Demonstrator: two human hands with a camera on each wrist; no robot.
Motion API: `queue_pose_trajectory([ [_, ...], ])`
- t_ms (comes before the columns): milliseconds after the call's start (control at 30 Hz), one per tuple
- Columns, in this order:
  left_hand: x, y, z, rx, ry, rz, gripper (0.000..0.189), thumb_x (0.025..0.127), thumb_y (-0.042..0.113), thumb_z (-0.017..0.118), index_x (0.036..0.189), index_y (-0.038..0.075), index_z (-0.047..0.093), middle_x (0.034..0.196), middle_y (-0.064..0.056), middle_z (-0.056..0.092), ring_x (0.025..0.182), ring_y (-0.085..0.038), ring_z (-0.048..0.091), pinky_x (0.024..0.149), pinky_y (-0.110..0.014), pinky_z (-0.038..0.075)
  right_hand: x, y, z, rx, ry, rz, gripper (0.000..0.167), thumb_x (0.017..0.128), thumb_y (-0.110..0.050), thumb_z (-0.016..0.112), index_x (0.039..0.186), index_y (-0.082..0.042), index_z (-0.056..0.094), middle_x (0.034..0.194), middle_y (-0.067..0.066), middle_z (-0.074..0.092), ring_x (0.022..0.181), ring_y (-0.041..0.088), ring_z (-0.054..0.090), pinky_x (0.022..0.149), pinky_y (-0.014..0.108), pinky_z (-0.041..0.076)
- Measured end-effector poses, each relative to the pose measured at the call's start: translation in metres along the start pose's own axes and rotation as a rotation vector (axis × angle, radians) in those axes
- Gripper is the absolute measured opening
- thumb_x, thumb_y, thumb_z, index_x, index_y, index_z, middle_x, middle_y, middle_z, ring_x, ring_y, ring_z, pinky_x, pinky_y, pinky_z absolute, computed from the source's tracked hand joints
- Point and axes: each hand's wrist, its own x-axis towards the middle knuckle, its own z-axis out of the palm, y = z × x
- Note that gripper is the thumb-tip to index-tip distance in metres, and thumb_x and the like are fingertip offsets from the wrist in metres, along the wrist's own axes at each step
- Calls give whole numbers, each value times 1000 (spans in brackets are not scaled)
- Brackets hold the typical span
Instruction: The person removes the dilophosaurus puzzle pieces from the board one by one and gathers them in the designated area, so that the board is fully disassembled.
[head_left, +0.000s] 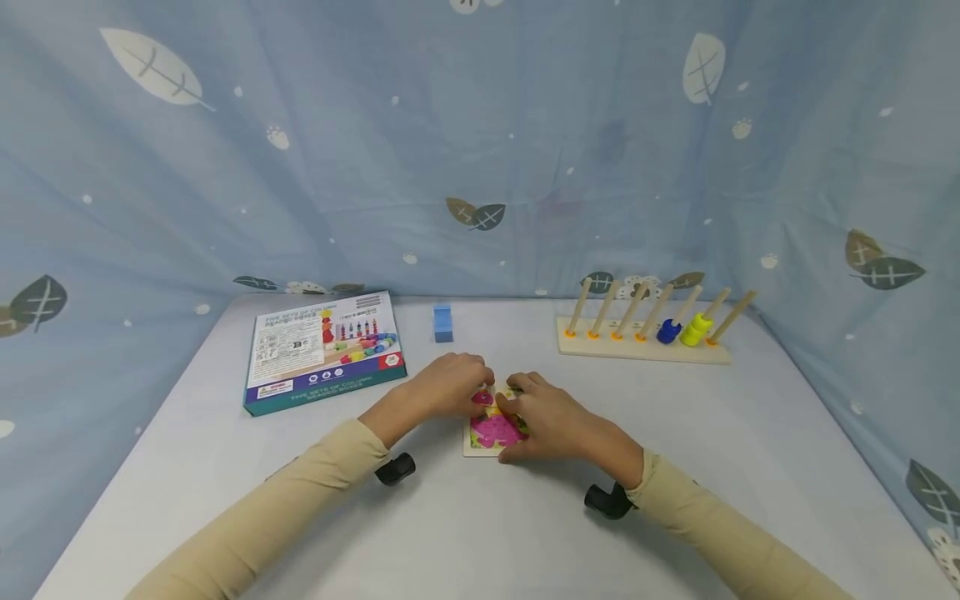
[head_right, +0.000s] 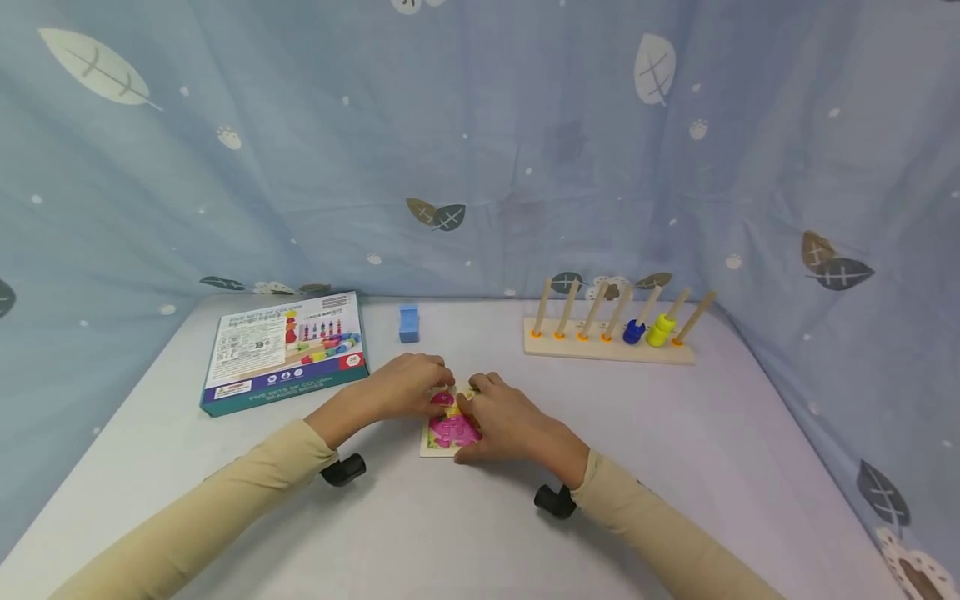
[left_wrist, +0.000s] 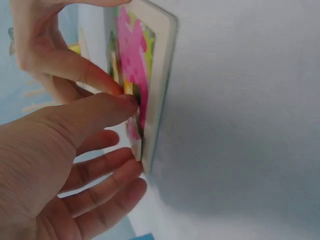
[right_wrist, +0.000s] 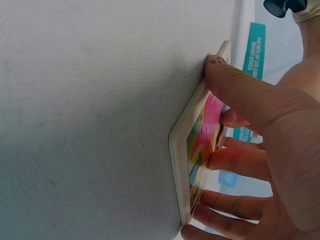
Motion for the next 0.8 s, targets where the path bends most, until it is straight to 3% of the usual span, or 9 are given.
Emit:
queue_pose_trajectory([
  [233, -8, -5, 0, -53, 25, 0, 36, 82, 25, 83, 114, 11, 74, 96, -1, 65, 81, -12, 55, 75, -28, 49, 2, -2, -2, 1, 18, -29, 71, 76, -58, 81, 128, -11, 67, 135, 18, 52, 121, 30, 47, 86, 42, 53],
  [433, -16, -9, 1, -38, 58, 22, 34, 81, 30, 83, 111, 14, 76, 99, 1, 64, 84, -12, 55, 76, -28, 49, 3, -3, -2, 6, 24, -21, 72, 75, -60, 80, 128, -11, 68, 135, 17, 52, 121, 28, 47, 87, 42, 53],
  [800, -45, -19, -12, -72, 98, 9, 34, 82, 27, 82, 113, 14, 77, 101, 2, 65, 86, -13, 58, 78, -31, 51, -2, 2, 1, 47, 52, 37, 74, 69, -63, 82, 124, -15, 69, 132, 11, 54, 117, 24, 48, 89, 40, 51],
])
